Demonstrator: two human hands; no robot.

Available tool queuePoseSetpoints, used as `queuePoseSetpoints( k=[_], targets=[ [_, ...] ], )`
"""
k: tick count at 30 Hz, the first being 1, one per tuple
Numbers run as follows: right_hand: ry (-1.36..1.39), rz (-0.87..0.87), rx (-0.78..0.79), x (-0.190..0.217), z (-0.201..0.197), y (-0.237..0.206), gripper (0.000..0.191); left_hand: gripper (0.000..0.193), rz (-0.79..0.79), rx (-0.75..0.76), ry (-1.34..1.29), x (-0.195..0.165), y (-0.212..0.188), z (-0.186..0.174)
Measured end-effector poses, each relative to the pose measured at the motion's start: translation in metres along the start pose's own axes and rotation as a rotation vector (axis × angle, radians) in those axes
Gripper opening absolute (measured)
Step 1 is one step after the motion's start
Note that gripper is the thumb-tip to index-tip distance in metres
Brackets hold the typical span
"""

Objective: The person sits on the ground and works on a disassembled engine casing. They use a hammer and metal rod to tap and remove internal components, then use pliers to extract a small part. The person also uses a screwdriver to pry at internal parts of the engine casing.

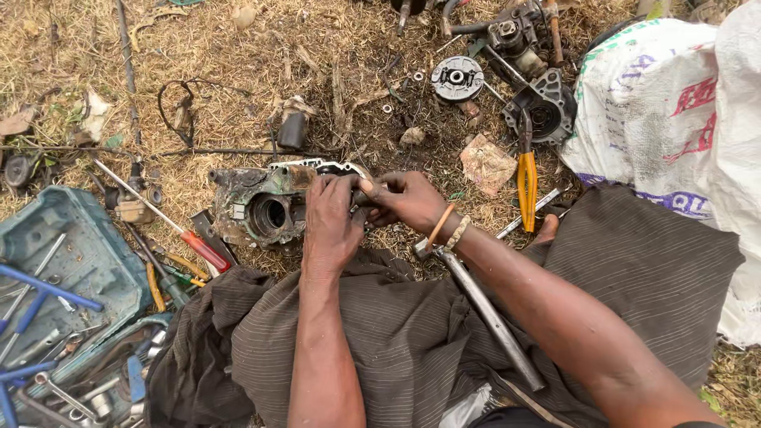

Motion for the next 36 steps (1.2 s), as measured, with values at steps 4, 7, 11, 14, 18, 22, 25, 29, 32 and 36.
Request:
queuePoseSetpoints(
  k=[4, 7, 11, 14, 18, 22, 25, 29, 32, 36],
  targets=[
    [-0.100, -0.234, -0.055, 0.013, 0.002, 0.000, 0.038, 0.042, -0.023, 0.015, 0.051, 0.006, -0.002, 0.002],
    [-0.281, -0.382, -0.130, 0.025, 0.001, -0.005, 0.037, 0.053, 0.045, -0.001, 0.089, 0.007, -0.004, 0.004],
    [-0.318, -0.481, -0.200, 0.039, 0.000, -0.012, 0.057, 0.064, 0.152, -0.033, 0.192, 0.007, -0.003, 0.017],
    [-0.324, -0.509, -0.165, 0.041, 0.000, -0.012, 0.070, 0.064, 0.192, -0.059, 0.299, 0.012, -0.003, 0.028],
    [0.076, -0.553, 0.115, 0.041, -0.017, -0.017, 0.076, 0.049, 0.103, 0.017, 0.204, 0.025, -0.006, 0.036],
    [-0.828, -0.252, -0.490, 0.028, -0.112, -0.015, 0.061, 0.049, 0.183, -0.131, 0.143, 0.019, -0.007, 0.025],
    [-1.258, 0.055, -0.650, 0.014, -0.177, -0.023, 0.074, 0.047, 0.187, -0.205, 0.122, 0.015, -0.006, 0.020],
    [-1.024, 0.123, -0.752, -0.008, -0.209, -0.029, 0.044, 0.046, 0.135, -0.180, 0.085, 0.019, -0.007, 0.022],
    [-0.709, 0.268, -0.609, -0.027, -0.211, -0.032, 0.040, 0.044, 0.155, -0.212, 0.094, 0.020, -0.006, 0.022],
    [-0.570, 0.098, -0.455, -0.020, -0.198, -0.039, 0.030, 0.034, 0.196, -0.275, 0.124, 0.013, -0.004, 0.018]
  ],
)
Point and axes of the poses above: each hand's wrist, its own y-axis towards the middle knuckle, its own z-axis out of the palm, x = y × z, the point moved 6 cm from there along y, towards the middle knuckle, and after that the axes turned 7 degrees about -x, right-handed, at the moved point
